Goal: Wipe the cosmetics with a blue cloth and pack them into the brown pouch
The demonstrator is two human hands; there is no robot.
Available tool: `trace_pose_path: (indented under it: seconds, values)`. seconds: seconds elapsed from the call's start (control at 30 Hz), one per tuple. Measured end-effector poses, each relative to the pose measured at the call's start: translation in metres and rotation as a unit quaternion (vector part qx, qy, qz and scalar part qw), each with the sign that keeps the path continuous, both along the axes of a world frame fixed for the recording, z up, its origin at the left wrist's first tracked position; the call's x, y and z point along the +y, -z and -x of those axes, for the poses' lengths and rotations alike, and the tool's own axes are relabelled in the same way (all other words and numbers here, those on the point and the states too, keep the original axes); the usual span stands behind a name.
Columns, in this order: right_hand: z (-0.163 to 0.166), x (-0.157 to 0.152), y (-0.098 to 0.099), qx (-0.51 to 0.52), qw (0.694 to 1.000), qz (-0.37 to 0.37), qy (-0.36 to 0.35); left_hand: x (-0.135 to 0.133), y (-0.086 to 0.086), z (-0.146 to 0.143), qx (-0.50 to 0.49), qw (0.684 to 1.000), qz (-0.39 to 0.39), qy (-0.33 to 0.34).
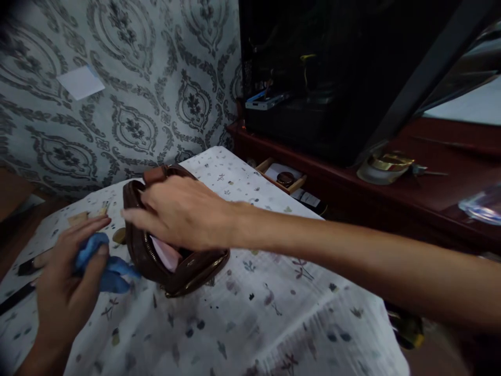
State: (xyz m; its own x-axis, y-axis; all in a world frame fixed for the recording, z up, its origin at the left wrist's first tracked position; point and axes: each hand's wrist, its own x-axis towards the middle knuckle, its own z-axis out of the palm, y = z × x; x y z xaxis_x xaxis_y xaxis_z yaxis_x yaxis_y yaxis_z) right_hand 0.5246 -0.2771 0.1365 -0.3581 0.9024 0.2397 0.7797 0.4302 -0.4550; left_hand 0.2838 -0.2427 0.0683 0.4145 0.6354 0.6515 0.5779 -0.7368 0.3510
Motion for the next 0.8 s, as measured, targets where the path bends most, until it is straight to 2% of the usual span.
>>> trace_pose_path:
  seconds: [0.1,0.23,0.4,0.8]
  values:
    - [-0.001,-0.032,0.011,-0.002,0.998,0.055,-0.028,-0.013,-0.004,-0.003,0.09,0.99,-0.071,0.079]
    - [0.002,-0.047,0.026,-0.02,0.999,0.044,-0.013,-0.018,-0.005,-0.01,0.191,0.965,-0.113,0.139]
    - [0.004,-0.045,0.036,-0.023,1.0,0.019,0.004,-0.02,-0.008,-0.013,0.225,0.96,-0.11,0.126]
    - [0.006,-0.037,0.047,0.029,0.998,0.005,0.051,-0.028,0.0,-0.006,0.178,0.973,-0.087,0.121]
